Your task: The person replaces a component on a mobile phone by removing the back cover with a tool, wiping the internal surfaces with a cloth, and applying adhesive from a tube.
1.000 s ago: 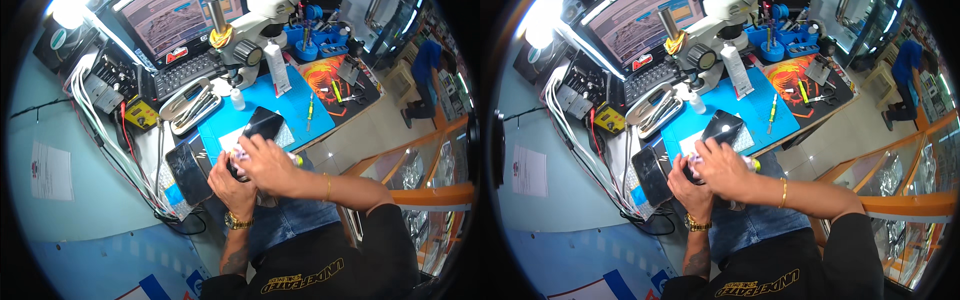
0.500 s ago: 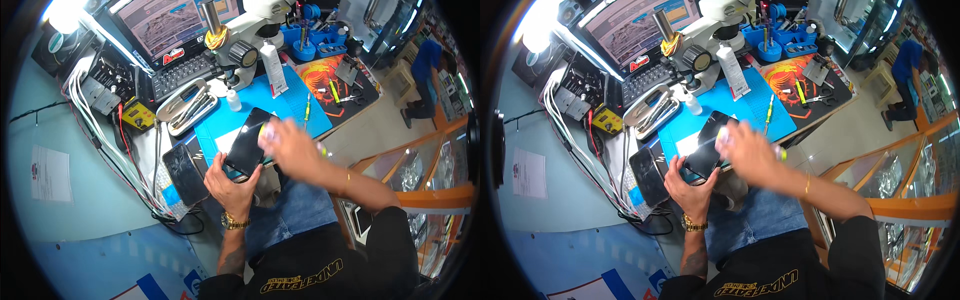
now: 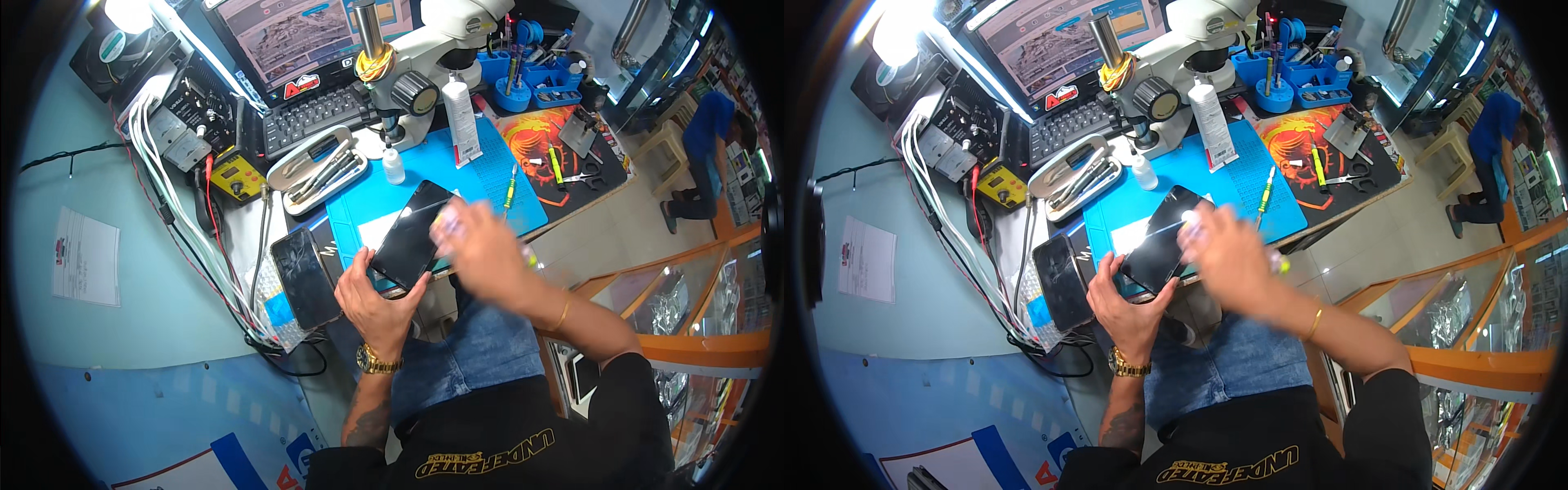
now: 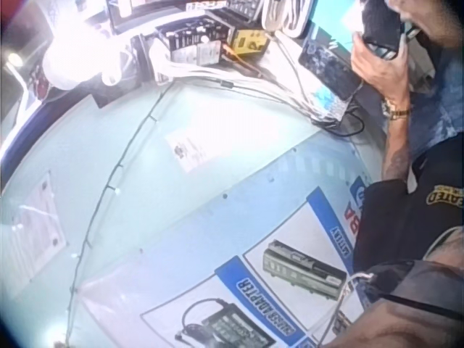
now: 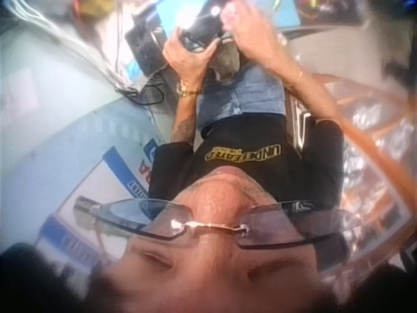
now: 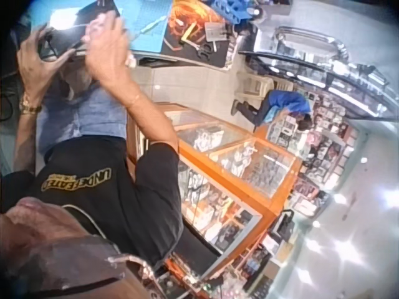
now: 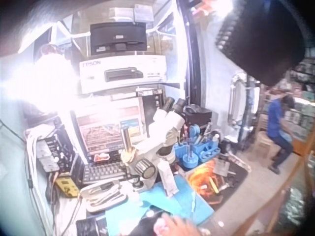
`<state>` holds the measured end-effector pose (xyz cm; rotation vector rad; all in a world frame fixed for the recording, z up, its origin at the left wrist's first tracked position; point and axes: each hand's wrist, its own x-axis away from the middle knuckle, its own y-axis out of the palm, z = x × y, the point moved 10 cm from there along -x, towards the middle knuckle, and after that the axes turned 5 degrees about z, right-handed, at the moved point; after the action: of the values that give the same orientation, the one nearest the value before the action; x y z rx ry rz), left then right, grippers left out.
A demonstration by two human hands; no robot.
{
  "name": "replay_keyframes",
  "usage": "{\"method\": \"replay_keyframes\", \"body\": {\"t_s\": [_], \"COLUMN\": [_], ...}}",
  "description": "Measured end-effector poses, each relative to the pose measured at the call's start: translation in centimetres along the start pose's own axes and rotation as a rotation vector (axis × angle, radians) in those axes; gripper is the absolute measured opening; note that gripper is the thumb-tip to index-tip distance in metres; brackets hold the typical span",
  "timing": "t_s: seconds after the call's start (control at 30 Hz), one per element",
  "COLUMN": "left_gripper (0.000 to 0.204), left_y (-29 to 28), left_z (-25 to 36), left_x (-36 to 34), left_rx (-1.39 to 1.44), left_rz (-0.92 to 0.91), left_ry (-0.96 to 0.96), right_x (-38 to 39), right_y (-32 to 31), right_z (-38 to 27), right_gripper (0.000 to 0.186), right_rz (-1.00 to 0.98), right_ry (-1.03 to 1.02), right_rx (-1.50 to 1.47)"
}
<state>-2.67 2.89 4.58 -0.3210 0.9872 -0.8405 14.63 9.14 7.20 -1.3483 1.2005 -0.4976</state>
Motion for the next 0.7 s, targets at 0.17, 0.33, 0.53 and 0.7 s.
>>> {"method": "replay_keyframes", "body": {"t_s": [0.17,0.33,0.53,0.7], "left_gripper": [0.091,0.091,0.089,0.099], "left_y": [0.3,-0.4,-0.1,0.1], "left_z": [-0.3,-0.4,0.9,0.5], "left_x": [0.4,0.5,0.1,0.2], "left_rx": [0.019,0.005,-0.009,-0.007], "left_rz": [-0.004,0.043,0.037,-0.006], "left_ry": [0.02,0.059,0.032,0.024], "right_x": [2.0,1.1,-1.1,-4.1], "right_y": [0.5,0.8,1.1,2.2], "right_z": [-6.8,-6.8,-0.6,-0.8], "right_gripper": [0.029,0.031,0.038,0.037], "right_rz": [-0.099,-0.08,0.119,0.021], "right_ry": [-0.249,-0.325,-0.223,-0.178], "right_rx": [-0.301,-0.19,0.036,-0.016]}}
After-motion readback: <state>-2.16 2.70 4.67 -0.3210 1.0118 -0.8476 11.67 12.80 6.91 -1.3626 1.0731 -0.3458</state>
